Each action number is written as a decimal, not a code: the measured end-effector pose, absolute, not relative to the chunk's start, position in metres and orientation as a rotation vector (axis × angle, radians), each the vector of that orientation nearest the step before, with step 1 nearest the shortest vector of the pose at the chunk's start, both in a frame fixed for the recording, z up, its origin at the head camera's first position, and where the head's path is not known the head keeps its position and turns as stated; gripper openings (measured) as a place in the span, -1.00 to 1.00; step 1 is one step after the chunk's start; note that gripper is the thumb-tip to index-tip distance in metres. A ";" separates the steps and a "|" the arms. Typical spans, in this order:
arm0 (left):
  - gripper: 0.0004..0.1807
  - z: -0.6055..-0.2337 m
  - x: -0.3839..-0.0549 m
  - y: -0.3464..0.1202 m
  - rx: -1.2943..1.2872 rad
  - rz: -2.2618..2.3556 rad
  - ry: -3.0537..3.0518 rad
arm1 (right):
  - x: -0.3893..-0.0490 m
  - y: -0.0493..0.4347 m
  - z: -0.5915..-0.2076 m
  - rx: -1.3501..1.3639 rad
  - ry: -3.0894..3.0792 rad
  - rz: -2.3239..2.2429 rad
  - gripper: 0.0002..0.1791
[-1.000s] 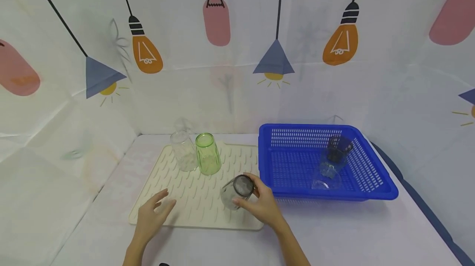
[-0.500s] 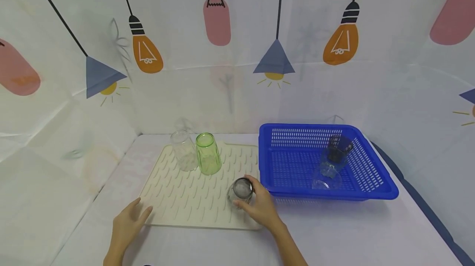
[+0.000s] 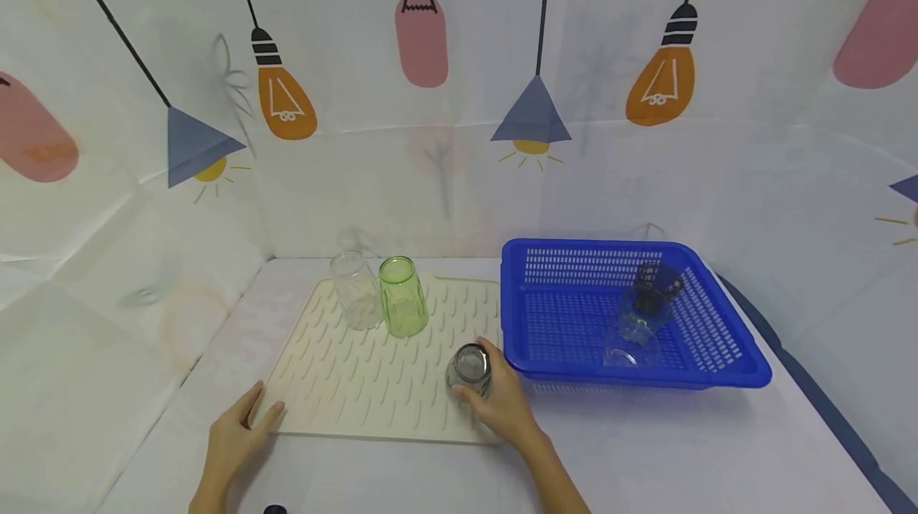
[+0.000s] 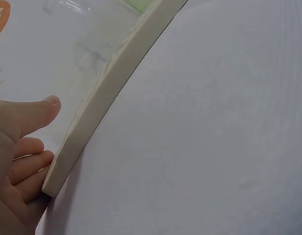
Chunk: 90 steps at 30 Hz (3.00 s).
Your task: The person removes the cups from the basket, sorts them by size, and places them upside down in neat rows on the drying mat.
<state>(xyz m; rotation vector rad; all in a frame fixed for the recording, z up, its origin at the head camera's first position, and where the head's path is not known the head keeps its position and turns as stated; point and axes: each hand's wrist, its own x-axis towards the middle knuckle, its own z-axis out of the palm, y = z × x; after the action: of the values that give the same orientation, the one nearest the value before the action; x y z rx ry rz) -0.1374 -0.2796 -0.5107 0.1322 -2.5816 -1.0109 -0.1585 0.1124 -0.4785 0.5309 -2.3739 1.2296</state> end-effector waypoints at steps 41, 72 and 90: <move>-0.23 -0.513 -0.141 -0.286 0.138 -1.017 -2.681 | -0.154 0.123 -0.487 0.274 -2.703 1.216 -0.13; -0.26 -0.515 -0.141 -0.286 0.051 -0.956 -2.660 | -0.134 0.235 -0.426 0.268 -2.003 1.029 -0.55; -0.26 -0.516 -0.140 -0.286 0.070 -0.980 -2.665 | -0.168 0.326 -0.419 -0.320 -2.656 0.762 0.01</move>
<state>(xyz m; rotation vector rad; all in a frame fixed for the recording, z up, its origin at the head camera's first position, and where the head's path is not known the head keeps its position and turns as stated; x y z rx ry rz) -0.1397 -0.2861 -0.5158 0.0699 -2.6649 -0.9797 -0.1679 0.3255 -0.4190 -0.3197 -2.6564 0.7619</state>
